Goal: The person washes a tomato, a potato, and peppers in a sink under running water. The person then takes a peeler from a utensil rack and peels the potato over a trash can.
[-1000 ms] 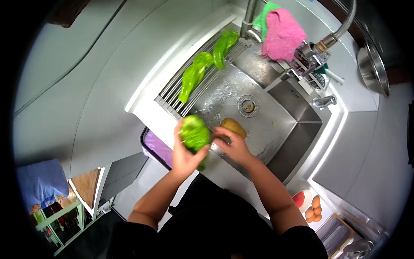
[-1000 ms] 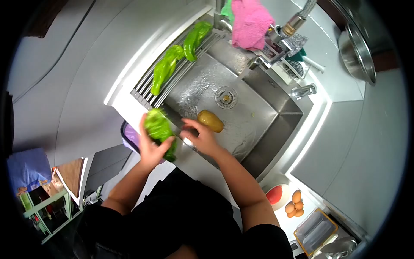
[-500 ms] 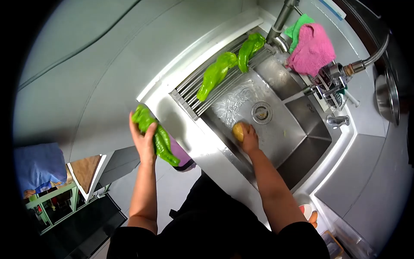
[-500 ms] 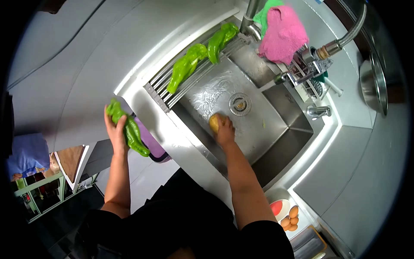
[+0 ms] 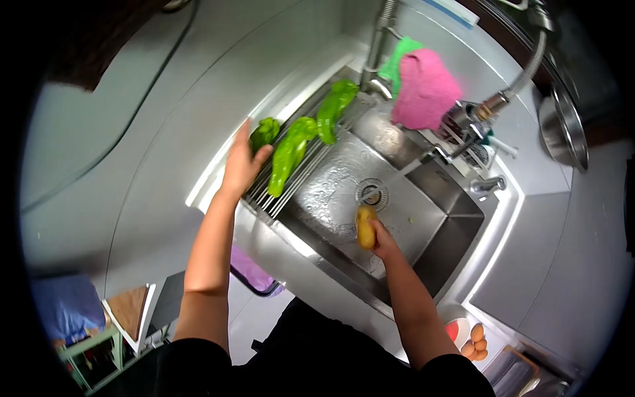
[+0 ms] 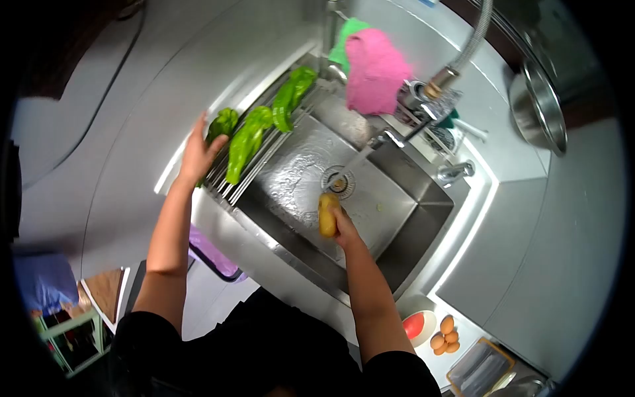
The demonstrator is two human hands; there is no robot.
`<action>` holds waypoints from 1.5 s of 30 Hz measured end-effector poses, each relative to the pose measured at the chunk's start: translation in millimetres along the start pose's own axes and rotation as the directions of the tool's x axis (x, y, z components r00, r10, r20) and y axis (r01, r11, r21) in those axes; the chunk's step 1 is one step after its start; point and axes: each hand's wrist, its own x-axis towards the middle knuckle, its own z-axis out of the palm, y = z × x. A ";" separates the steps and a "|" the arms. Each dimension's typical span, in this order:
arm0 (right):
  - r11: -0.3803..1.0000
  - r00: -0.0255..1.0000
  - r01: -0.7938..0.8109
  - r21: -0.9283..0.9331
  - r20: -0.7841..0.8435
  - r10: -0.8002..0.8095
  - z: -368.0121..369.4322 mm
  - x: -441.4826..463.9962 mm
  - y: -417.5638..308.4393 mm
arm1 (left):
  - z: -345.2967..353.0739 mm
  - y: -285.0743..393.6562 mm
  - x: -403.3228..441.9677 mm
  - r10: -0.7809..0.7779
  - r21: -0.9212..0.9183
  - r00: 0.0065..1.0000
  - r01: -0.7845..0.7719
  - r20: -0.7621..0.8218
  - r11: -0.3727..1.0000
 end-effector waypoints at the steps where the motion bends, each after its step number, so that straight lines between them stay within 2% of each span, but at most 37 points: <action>1: 1.000 1.000 0.017 0.019 -0.018 -0.017 5.7 -4.5 -15.2 | 1.4 20.8 -3.3 0.124 0.049 0.963 -0.116 -0.240 0.992; 3: 0.918 0.959 0.021 0.397 0.253 -0.131 16.7 -11.9 -41.7 | 13.8 73.6 -15.3 0.132 -0.216 0.941 -0.205 -0.311 0.955; 4: 0.914 0.959 0.038 0.403 0.242 -0.146 30.0 -19.9 -56.4 | 34.6 93.6 -23.4 0.181 -0.263 0.967 -0.225 -0.179 0.938; 5: 0.918 0.954 0.234 0.321 0.108 -0.280 47.9 -27.0 -71.9 | 62.6 110.7 -29.9 0.237 -0.307 0.970 -0.241 -0.053 0.920; 6: 0.887 0.909 0.410 0.211 -0.013 -0.417 60.4 -28.8 -79.5 | 105.9 116.7 -37.2 0.253 -0.379 0.966 -0.251 -0.046 0.891; 7: 0.882 0.904 0.421 0.212 -0.017 -0.428 64.3 -23.4 -80.0 | 164.7 109.2 -44.8 0.169 -0.502 0.985 -0.132 0.030 0.854; 8: 0.813 0.809 0.582 0.014 -0.117 -0.577 65.6 -15.9 -79.6 | 178.2 125.4 -40.3 -0.128 -0.705 0.901 0.407 0.414 0.581; 9: 0.699 0.675 0.686 -0.201 -0.182 -0.715 67.7 -10.9 -79.5 | 187.6 136.3 -34.9 -0.207 -0.569 0.578 0.815 0.790 0.107; 10: 0.575 0.552 0.688 -0.444 -0.194 -0.811 72.5 -9.9 -76.5 | 208.0 127.8 -33.0 -0.192 -0.567 0.576 0.817 0.795 0.105; 12: 0.526 0.517 0.609 -0.594 -0.206 -0.831 72.6 -13.6 -80.8 | 261.7 103.4 -34.0 0.094 -0.527 0.550 0.828 0.830 -0.191; 13: 0.475 0.495 0.513 -0.715 -0.206 -0.844 82.2 -25.5 -87.8 | 261.2 110.6 -39.1 0.102 -0.520 0.544 0.832 0.833 -0.194; 14: 0.587 0.542 0.420 -0.692 -0.328 -0.774 92.3 -36.1 -99.2 | 257.7 115.6 -49.3 -0.050 -0.677 0.678 0.735 0.734 0.027; 15: 0.593 0.543 0.418 -0.688 -0.334 -0.770 82.1 -21.9 -104.8 | 252.3 119.0 -56.8 -0.160 -0.753 0.800 0.599 0.578 0.274; 16: 0.837 0.750 0.488 -0.250 -0.371 -0.548 65.4 -1.0 -107.8 | 249.7 119.0 -59.1 -0.118 -0.747 0.891 0.435 0.438 0.503; 17: 0.892 0.913 0.382 0.241 -0.251 -0.323 56.8 11.5 -109.4 | 242.3 122.6 -60.6 -0.117 -0.742 0.891 0.433 0.440 0.511; 19: 0.854 0.932 0.362 0.373 -0.157 -0.327 59.3 19.4 -106.1 | 224.4 131.3 -58.4 0.066 -0.458 0.997 -0.046 0.028 0.888; 20: 0.853 0.817 0.509 -0.117 -0.247 -0.521 54.4 36.3 -97.1 | 221.7 131.0 -53.7 0.065 -0.457 0.998 -0.047 0.023 0.888; 21: 0.644 0.669 0.492 -0.586 -0.219 -0.710 51.7 46.4 -88.2 | 219.8 129.7 -49.9 -0.094 -0.568 0.985 0.159 0.142 0.808; 22: 0.577 0.631 0.399 -0.713 -0.243 -0.737 81.2 7.9 -99.1 | 219.4 127.8 -46.5 -0.228 -0.641 0.932 0.359 0.280 0.679; 23: 0.578 0.632 0.393 -0.715 -0.246 -0.735 87.3 2.2 -88.9 | 222.1 123.1 -41.4 -0.231 -0.641 0.930 0.364 0.284 0.676; 25: 0.306 0.313 0.587 -0.749 -0.139 -0.940 97.2 -10.7 -68.9 | 226.3 116.6 -27.6 -0.166 -0.742 0.740 0.668 0.652 0.064; 26: 0.276 0.286 0.652 -0.706 -0.108 -0.952 101.0 -17.3 -69.9 | 224.7 118.2 -24.5 -0.207 -0.695 0.679 0.719 0.705 -0.009; 27: 0.270 0.284 0.652 -0.709 -0.103 -0.953 95.9 -12.1 -69.6 | 226.9 121.6 -26.7 -0.205 -0.697 0.681 0.717 0.703 -0.014; 29: 0.650 0.549 0.666 -0.366 -0.349 -0.759 83.8 3.8 -70.0 | 230.2 128.3 -30.0 -0.208 -0.779 0.788 0.611 0.579 0.144; 30: 0.646 0.548 0.670 -0.367 -0.343 -0.763 74.8 -3.7 -75.8 | 225.5 127.2 -26.2 -0.208 -0.783 0.792 0.605 0.574 0.144; 31: 0.814 0.817 0.575 0.084 -0.024 -0.575 62.5 -20.3 -86.7 | 218.7 125.0 -19.3 -0.069 -0.767 0.805 0.584 0.589 0.264; 32: 0.852 0.845 0.439 0.286 0.192 -0.500 60.7 -30.3 -89.5 | 213.4 122.2 -12.9 0.071 -0.749 0.791 0.542 0.608 0.380; 33: 0.884 0.827 0.228 0.409 0.397 -0.397 60.9 -41.9 -93.4 | 211.0 117.1 -8.2 0.075 -0.754 0.793 0.539 0.604 0.376; 35: 0.932 0.944 0.152 0.328 0.230 -0.235 72.9 -61.1 -98.8 | 211.8 107.6 2.4 0.025 -0.630 0.654 0.717 0.756 0.297; 36: 0.933 0.942 0.161 0.322 0.231 -0.243 73.4 -61.0 -99.9 | 213.1 107.4 0.5 0.030 -0.666 0.701 0.662 0.713 0.345; 38: 0.960 0.956 0.279 0.036 0.083 -0.281 71.3 -61.3 -91.1 | 226.1 99.5 -5.5 0.008 -0.669 0.729 0.624 0.684 0.404; 39: 0.957 0.954 0.288 0.039 0.078 -0.290 69.2 -53.9 -83.8 | 231.6 98.3 -4.5 -0.010 -0.671 0.761 0.578 0.648 0.465; 41: 0.669 0.704 0.606 -0.431 -0.102 -0.703 65.2 -36.8 -68.6 | 235.2 100.0 0.8 -0.008 -0.649 0.769 0.545 0.639 0.531; 42: 0.664 0.699 0.611 -0.432 -0.099 -0.708 66.9 -39.3 -74.2 | 235.6 100.8 7.2 -0.016 -0.626 0.783 0.508 0.621 0.592; 43: 0.733 0.756 0.613 -0.294 -0.052 -0.653 72.3 -46.7 -81.7 | 230.1 103.6 12.6 -0.016 -0.627 0.785 0.506 0.619 0.592; 44: 0.793 0.802 0.591 -0.150 0.005 -0.597 78.5 -53.7 -87.3 | 224.0 105.8 18.2 0.034 -0.683 0.855 0.389 0.517 0.618; 45: 0.794 0.803 0.590 -0.146 0.002 -0.596 85.3 -59.0 -92.0 | 220.2 107.2 25.5 0.089 -0.724 0.908 0.265 0.410 0.637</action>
